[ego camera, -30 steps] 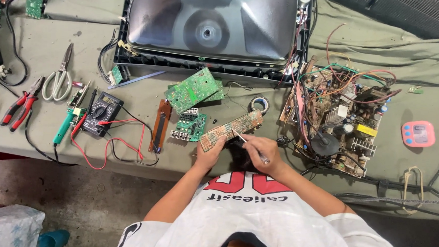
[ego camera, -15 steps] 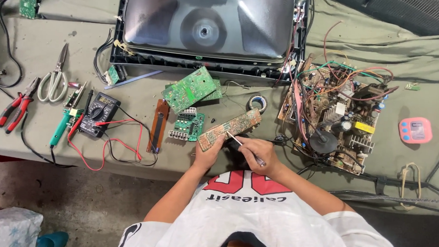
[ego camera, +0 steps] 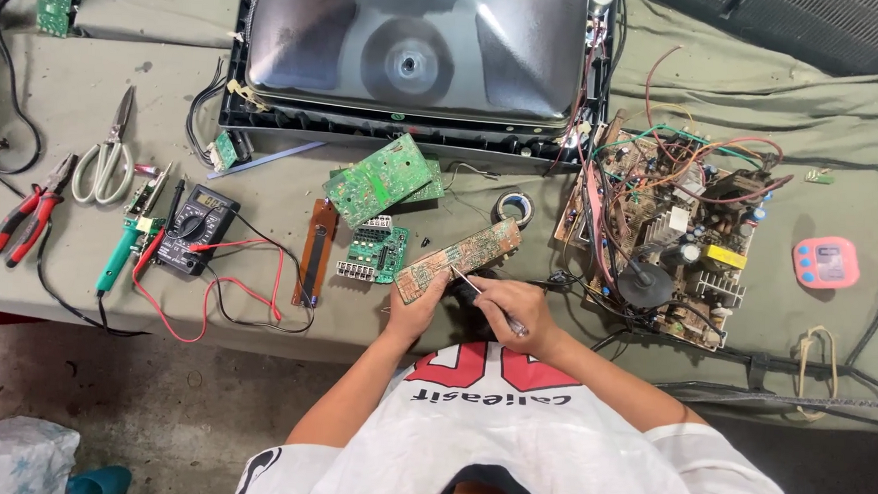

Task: Cleaning the internal circuit boards and the exterior of a CRT television tube using a cloth and a small cleaning tool.

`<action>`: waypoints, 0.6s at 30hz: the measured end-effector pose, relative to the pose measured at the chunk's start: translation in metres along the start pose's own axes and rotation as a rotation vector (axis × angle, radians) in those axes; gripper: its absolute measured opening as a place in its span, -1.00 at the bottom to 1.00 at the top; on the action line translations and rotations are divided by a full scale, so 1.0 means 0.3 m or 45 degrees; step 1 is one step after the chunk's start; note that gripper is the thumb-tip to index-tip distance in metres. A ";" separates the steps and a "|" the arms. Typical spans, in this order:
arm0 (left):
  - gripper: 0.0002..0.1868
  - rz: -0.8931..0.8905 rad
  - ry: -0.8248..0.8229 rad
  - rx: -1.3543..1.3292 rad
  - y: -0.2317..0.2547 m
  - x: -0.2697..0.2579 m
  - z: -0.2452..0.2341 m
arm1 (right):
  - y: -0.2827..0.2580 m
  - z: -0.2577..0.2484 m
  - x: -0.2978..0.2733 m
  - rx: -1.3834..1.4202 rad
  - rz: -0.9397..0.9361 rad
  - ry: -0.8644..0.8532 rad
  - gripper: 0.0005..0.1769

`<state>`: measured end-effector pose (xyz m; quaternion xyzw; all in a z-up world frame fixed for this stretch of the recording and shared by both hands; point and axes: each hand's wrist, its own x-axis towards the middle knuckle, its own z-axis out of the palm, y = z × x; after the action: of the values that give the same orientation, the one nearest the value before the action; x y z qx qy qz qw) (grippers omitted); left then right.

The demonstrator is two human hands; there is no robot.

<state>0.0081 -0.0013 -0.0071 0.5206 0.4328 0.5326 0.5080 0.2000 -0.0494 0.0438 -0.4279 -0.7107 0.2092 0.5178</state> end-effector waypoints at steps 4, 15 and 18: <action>-0.84 0.012 0.010 0.015 0.039 0.011 0.010 | 0.008 -0.012 0.007 -0.013 0.034 0.003 -0.79; -0.82 0.012 0.022 0.026 -0.006 0.003 -0.001 | -0.041 -0.018 0.028 -0.009 0.016 -0.023 -0.77; -0.85 0.042 0.003 0.008 -0.007 0.001 0.001 | 0.025 -0.018 0.005 -0.039 0.015 0.045 -0.79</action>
<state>0.0087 -0.0008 -0.0091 0.5287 0.4264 0.5401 0.4969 0.2078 -0.0449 0.0410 -0.4436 -0.7019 0.1939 0.5225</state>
